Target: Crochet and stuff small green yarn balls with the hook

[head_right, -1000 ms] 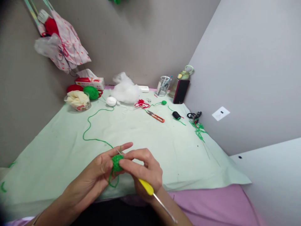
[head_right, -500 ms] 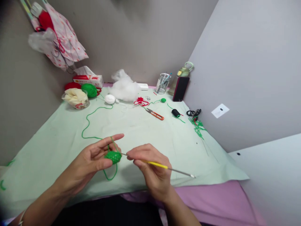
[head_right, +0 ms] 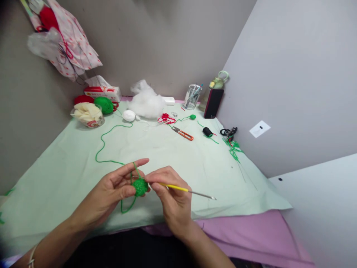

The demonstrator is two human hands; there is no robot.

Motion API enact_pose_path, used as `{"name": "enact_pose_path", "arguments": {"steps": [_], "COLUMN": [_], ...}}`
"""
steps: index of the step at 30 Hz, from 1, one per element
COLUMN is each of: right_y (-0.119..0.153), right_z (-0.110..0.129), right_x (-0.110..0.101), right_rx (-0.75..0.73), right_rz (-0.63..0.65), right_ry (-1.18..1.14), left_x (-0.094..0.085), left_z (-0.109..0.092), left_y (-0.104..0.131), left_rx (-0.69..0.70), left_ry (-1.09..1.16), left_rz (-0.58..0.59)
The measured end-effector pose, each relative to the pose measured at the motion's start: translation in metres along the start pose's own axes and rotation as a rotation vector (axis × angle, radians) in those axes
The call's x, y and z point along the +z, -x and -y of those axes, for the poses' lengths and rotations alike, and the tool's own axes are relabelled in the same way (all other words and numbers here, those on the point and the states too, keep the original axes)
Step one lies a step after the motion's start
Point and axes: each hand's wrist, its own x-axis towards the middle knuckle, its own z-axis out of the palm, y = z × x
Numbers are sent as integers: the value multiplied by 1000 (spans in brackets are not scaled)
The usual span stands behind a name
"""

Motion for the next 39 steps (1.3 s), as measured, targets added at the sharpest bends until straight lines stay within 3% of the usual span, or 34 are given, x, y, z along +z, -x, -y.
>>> {"name": "enact_pose_path", "arguments": {"steps": [3, 8, 18, 20, 23, 26, 29, 32, 35, 39], "right_y": [0, -7, -15, -14, -9, -3, 0, 2, 2, 2], "right_z": [-3, -7, 4, 5, 5, 4, 2, 0, -4, -10], "right_x": [1, -1, -12, -13, -11, -9, -8, -6, -4, -5], "right_rx": [-26, 74, 254, 312, 357, 247, 74, -8, -26, 46], "right_rz": [-4, -21, -122, -110, 13, 119, 95, 67, 64, 66], "right_ry": [-5, -210, -279, -349, -438, -318, -66, 72, 77, -111], "left_x": [5, 10, -1, -2, -1, 1, 3, 3, 3, 4], "left_z": [1, -5, -5, -5, -5, 0, 5, 6, 2, -2], "left_y": [-1, -1, -2, -2, -2, -3, -5, -5, -4, -1], "left_rx": [-17, -64, -48, -34, 2, 18, 19, 33, 22, -30], "left_ry": [82, 191, 236, 198, 114, 67, 55, 20, -60, -185], "left_rz": [-6, 44, 136, 119, 93, 97, 72, 18, -37, -102]}}
